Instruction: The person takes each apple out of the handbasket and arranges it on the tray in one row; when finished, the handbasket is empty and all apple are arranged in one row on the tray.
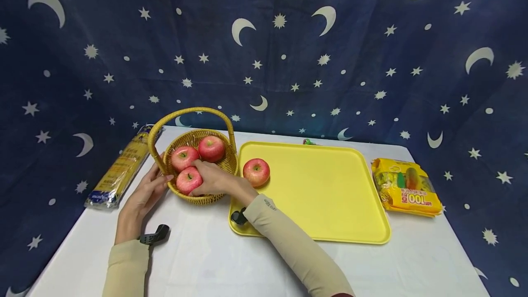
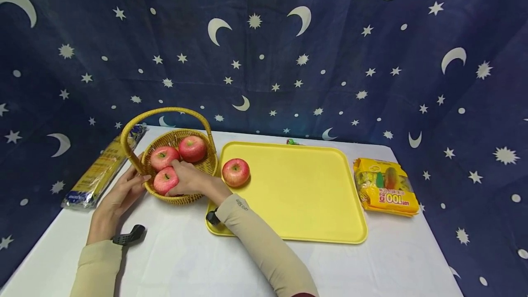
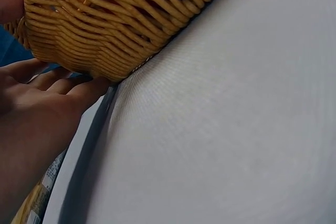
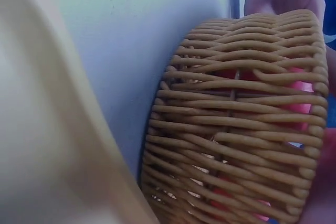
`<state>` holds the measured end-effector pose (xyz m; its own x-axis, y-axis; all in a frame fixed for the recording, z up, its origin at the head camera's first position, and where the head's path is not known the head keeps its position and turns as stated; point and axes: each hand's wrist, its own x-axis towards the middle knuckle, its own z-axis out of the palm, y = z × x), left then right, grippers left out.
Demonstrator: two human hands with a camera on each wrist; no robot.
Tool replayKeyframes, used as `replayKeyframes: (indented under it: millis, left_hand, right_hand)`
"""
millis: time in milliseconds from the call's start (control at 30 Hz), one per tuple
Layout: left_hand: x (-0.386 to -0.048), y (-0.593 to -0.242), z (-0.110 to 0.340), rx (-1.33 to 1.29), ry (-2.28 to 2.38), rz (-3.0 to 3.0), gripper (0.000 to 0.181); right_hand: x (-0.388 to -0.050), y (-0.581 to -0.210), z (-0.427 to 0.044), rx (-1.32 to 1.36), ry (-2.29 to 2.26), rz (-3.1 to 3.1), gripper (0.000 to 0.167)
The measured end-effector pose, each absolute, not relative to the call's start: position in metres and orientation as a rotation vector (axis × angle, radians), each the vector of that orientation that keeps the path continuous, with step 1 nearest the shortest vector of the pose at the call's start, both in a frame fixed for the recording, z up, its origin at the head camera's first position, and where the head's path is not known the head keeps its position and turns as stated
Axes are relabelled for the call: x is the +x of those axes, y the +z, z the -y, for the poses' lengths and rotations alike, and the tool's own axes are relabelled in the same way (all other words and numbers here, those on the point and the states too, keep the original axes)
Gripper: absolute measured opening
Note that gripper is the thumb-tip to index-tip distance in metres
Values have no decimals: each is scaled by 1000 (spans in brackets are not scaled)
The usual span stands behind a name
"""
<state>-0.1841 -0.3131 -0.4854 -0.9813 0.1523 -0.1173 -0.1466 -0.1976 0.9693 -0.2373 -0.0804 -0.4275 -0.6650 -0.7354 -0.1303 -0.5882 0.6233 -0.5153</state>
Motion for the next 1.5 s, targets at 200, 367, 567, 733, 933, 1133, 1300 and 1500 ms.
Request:
replayKeyframes:
  millis: [200,367,567,733,933,1133,1300,1500]
  left_hand:
    - [-184,-486,312,20,2283,-1855,88]
    - [-183,-485,314,0,2279,-1864,87]
    - [-184,-486,314,41,2285,-1883,86]
    - [-182,-488,314,135,2341,-1855,85]
    - [-181,-488,312,111,2364,-1821,86]
    - [-184,-488,309,90,2366,-1798,87]
    - [-183,-490,311,115,2383,-1779,86]
    - [-182,-488,316,145,2383,-1779,85]
  right_hand:
    - [-235,-432,78,-1090,-652,-2573,78]
    - [-231,-435,76,-1150,-724,-2608,75]
    - [-225,-431,66,-1097,-829,-2643,77]
    - [-220,-426,53,-1057,-1004,-2645,80]
    - [-211,-422,33,-994,-1219,-2621,81]
    - [-199,-415,8,-961,-1303,-2642,83]
    - [-193,-412,-11,-938,-1360,-2644,83]
    - [-188,-415,-32,-921,-1407,-2674,82]
